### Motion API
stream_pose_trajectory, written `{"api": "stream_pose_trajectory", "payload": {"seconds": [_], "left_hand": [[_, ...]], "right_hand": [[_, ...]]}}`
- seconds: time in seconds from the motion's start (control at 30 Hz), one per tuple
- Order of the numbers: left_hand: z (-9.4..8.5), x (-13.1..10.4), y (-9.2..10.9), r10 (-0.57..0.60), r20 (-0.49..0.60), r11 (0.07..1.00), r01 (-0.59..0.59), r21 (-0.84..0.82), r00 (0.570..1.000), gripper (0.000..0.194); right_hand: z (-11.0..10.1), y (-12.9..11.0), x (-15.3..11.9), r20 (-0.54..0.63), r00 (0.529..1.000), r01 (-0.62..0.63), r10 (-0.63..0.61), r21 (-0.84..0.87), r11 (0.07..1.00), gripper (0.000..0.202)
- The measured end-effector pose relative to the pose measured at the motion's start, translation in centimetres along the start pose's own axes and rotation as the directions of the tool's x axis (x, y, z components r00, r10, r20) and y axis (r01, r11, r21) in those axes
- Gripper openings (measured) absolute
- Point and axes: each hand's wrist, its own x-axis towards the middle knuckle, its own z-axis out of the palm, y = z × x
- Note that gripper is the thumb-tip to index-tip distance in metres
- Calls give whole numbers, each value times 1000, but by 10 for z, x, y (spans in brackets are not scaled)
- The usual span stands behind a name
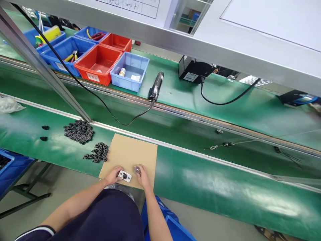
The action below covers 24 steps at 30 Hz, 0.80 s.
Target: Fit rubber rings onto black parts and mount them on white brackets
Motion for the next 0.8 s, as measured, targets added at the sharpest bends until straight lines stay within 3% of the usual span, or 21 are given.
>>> {"api": "stream_pose_trajectory", "payload": {"seconds": [0.13, 0.37, 0.6, 0.8], "left_hand": [[0, -1, 1, -15, -4, 1000, 15, -3, 1000, 45], [1, -1, 3, -31, -11, 999, 31, -13, 999, 41], [2, -2, 3, -51, -15, 999, 51, -16, 999, 41], [5, -2, 3, -55, -24, 998, 54, -25, 998, 41]], "right_hand": [[3, -6, -5, 10, 1000, -9, 10, -64, 998, 61], [30, -14, 1, -136, 979, -175, 152, -180, 968, 50], [14, -12, -7, -44, 998, -51, 43, -181, 982, 59], [19, -12, -9, -128, 980, -178, 150, -254, 951, 68]]}}
